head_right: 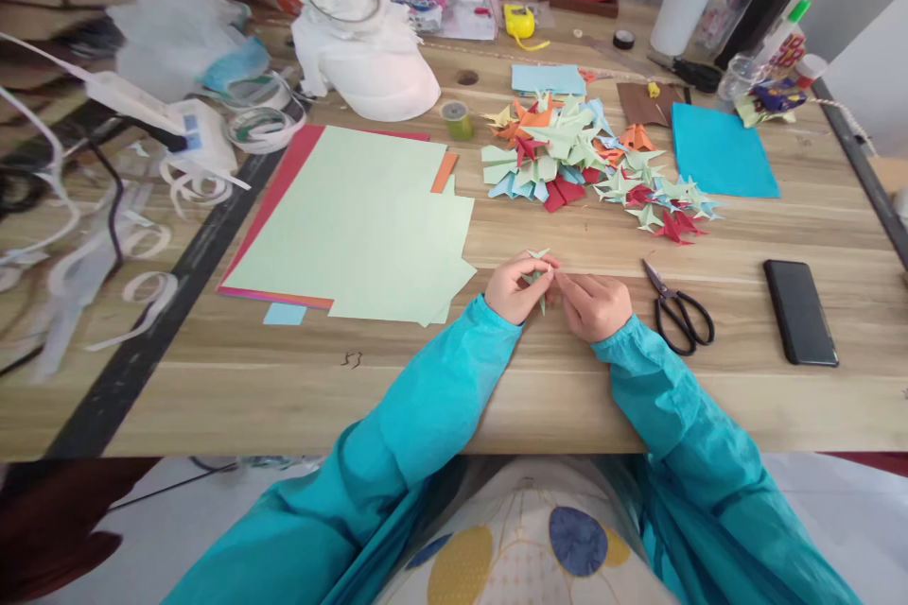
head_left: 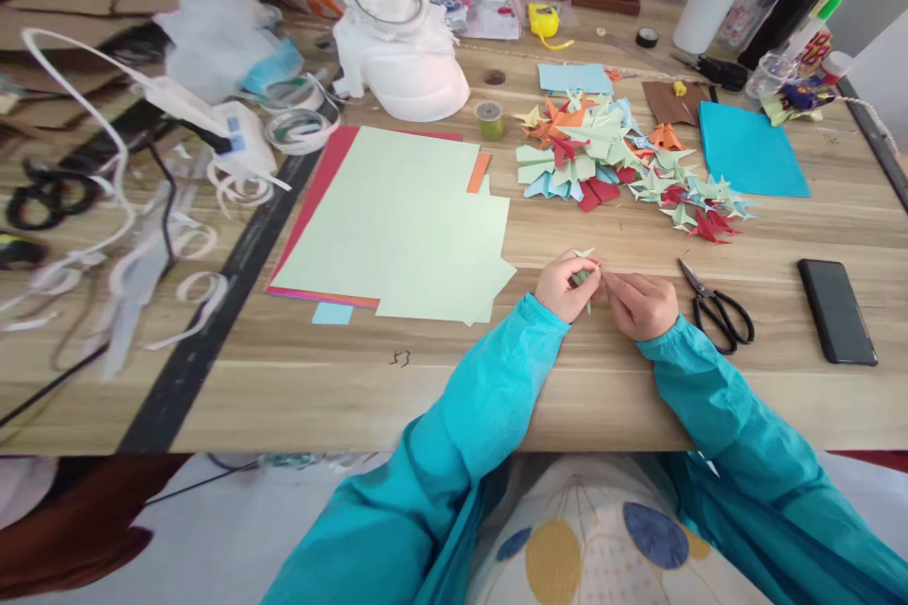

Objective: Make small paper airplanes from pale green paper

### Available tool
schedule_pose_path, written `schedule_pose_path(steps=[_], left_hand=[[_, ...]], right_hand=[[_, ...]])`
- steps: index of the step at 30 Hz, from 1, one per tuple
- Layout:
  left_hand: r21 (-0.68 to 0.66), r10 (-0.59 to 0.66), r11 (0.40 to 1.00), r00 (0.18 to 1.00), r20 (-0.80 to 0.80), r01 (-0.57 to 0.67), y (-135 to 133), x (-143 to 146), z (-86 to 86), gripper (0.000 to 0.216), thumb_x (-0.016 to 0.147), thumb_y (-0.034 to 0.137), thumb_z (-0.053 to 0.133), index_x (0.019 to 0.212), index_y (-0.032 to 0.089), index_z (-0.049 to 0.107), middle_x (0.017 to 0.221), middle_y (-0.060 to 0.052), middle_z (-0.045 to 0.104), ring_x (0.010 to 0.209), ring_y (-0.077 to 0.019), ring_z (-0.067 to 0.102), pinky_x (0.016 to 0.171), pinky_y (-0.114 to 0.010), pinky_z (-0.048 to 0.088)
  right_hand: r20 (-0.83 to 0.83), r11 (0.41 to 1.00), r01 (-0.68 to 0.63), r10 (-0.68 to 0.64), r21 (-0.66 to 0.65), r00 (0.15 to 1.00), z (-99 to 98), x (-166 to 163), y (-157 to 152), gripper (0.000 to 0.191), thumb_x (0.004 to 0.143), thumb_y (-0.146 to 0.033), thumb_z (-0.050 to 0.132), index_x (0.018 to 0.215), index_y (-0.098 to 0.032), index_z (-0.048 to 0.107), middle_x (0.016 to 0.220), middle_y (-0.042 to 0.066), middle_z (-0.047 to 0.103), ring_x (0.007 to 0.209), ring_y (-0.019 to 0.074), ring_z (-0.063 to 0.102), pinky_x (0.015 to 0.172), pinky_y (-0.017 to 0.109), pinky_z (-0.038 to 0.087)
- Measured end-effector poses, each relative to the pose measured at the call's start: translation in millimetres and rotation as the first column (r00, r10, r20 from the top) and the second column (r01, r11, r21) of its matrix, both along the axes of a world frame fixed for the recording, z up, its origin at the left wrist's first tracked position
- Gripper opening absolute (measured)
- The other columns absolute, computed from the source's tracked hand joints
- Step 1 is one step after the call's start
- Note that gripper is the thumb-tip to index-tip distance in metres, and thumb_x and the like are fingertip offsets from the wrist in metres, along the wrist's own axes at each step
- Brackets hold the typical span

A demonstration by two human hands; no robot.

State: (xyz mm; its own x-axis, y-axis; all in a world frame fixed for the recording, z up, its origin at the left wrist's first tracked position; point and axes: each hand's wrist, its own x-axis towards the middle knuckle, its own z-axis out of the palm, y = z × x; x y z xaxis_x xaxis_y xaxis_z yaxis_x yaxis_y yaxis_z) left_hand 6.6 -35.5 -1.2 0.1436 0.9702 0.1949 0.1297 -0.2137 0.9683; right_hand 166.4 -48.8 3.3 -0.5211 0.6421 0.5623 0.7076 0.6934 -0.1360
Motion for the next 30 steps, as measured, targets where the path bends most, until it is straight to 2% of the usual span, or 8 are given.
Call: schedule_pose_path(steps=[2, 5, 10, 13, 19, 25, 27, 30], left_hand=[[-0.007, -0.015, 1.000, 1.000, 0.025, 0.015, -0.1, -0.2, -0.2, 0.018, 0.078, 0.028, 0.056, 0.067, 0.014, 0.059, 0.089, -0.006, 0.061, 0.054, -0.0062, 0.054, 0.043, -0.017, 0.044], [-0.015, -0.043, 0.999, 0.998, 0.055, 0.044, -0.7, -0.9, 1.0, 0.021, 0.079, 0.032, 0.055, 0.068, 0.014, 0.058, 0.091, -0.007, 0.060, 0.049, -0.0055, 0.053, 0.040, -0.018, 0.043], [0.014, -0.059, 0.998, 0.997, 0.042, 0.058, -1.7, -2.1, 3.8, 0.023, 0.080, 0.032, 0.054, 0.068, 0.014, 0.058, 0.091, -0.008, 0.059, 0.061, -0.0114, 0.060, 0.039, -0.018, 0.042], [0.025, -0.051, 0.998, 0.998, 0.033, 0.050, -1.8, -1.9, 4.0, 0.020, 0.080, 0.030, 0.054, 0.068, 0.014, 0.057, 0.093, -0.008, 0.060, 0.066, -0.0129, 0.062, 0.040, -0.018, 0.042], [0.064, -0.040, 0.997, 0.999, 0.011, 0.039, -1.7, -1.6, 4.6, 0.015, 0.078, 0.026, 0.055, 0.068, 0.014, 0.058, 0.091, -0.010, 0.061, 0.089, -0.0188, 0.061, 0.043, -0.016, 0.043], [0.047, -0.060, 0.997, 0.998, 0.034, 0.058, -2.0, -2.0, 4.2, 0.018, 0.080, 0.027, 0.054, 0.070, 0.013, 0.058, 0.094, -0.009, 0.059, 0.058, -0.0088, 0.058, 0.041, -0.017, 0.043], [0.053, -0.062, 0.997, 0.998, 0.031, 0.060, -1.6, -2.1, 3.6, 0.018, 0.080, 0.027, 0.054, 0.070, 0.013, 0.058, 0.094, -0.009, 0.059, 0.058, -0.0090, 0.058, 0.040, -0.017, 0.043], [0.077, -0.056, 0.996, 0.998, 0.021, 0.054, -0.9, -2.3, 3.1, 0.018, 0.080, 0.028, 0.054, 0.070, 0.014, 0.059, 0.093, -0.009, 0.060, 0.071, -0.0136, 0.062, 0.040, -0.016, 0.042]], right_hand=[[-0.075, 0.999, -0.032, 0.033, 0.010, 0.997, -0.4, -0.6, -0.1, 0.029, 0.079, -0.013, 0.047, 0.102, -0.015, 0.064, 0.084, 0.008, 0.071, 0.070, 0.0168, 0.066, 0.060, 0.025, 0.050], [-0.198, 0.997, -0.063, 0.053, -0.044, 0.979, 0.0, -2.2, -0.8, 0.029, 0.079, -0.012, 0.046, 0.103, -0.016, 0.063, 0.084, 0.008, 0.071, 0.071, 0.0155, 0.066, 0.061, 0.023, 0.052], [-0.312, 0.984, -0.106, 0.057, -0.142, 0.948, 1.2, -3.9, -2.5, 0.029, 0.080, -0.011, 0.048, 0.105, -0.017, 0.062, 0.077, 0.006, 0.070, 0.064, 0.0125, 0.064, 0.058, 0.021, 0.050], [-0.312, 0.984, -0.103, 0.053, -0.148, 0.949, 0.6, -3.2, -2.8, 0.029, 0.080, -0.012, 0.048, 0.105, -0.018, 0.063, 0.080, 0.006, 0.070, 0.069, 0.0134, 0.065, 0.062, 0.022, 0.052], [-0.259, 0.988, -0.083, 0.046, -0.133, 0.965, -1.1, -1.3, -2.2, 0.031, 0.079, -0.013, 0.047, 0.104, -0.019, 0.064, 0.091, 0.009, 0.071, 0.081, 0.0169, 0.067, 0.068, 0.024, 0.054], [-0.268, 0.990, -0.098, 0.066, -0.105, 0.961, -0.7, -1.2, -2.7, 0.032, 0.078, -0.011, 0.048, 0.106, -0.017, 0.063, 0.091, 0.010, 0.071, 0.080, 0.0170, 0.067, 0.067, 0.024, 0.054], [-0.271, 0.989, -0.104, 0.073, -0.101, 0.960, 0.1, -1.4, -2.9, 0.032, 0.078, -0.010, 0.049, 0.106, -0.017, 0.063, 0.090, 0.010, 0.071, 0.079, 0.0168, 0.067, 0.067, 0.024, 0.054], [-0.276, 0.989, -0.108, 0.077, -0.099, 0.958, 1.6, -1.9, -2.5, 0.031, 0.078, -0.009, 0.049, 0.105, -0.017, 0.063, 0.089, 0.010, 0.071, 0.079, 0.0166, 0.067, 0.066, 0.024, 0.053]])
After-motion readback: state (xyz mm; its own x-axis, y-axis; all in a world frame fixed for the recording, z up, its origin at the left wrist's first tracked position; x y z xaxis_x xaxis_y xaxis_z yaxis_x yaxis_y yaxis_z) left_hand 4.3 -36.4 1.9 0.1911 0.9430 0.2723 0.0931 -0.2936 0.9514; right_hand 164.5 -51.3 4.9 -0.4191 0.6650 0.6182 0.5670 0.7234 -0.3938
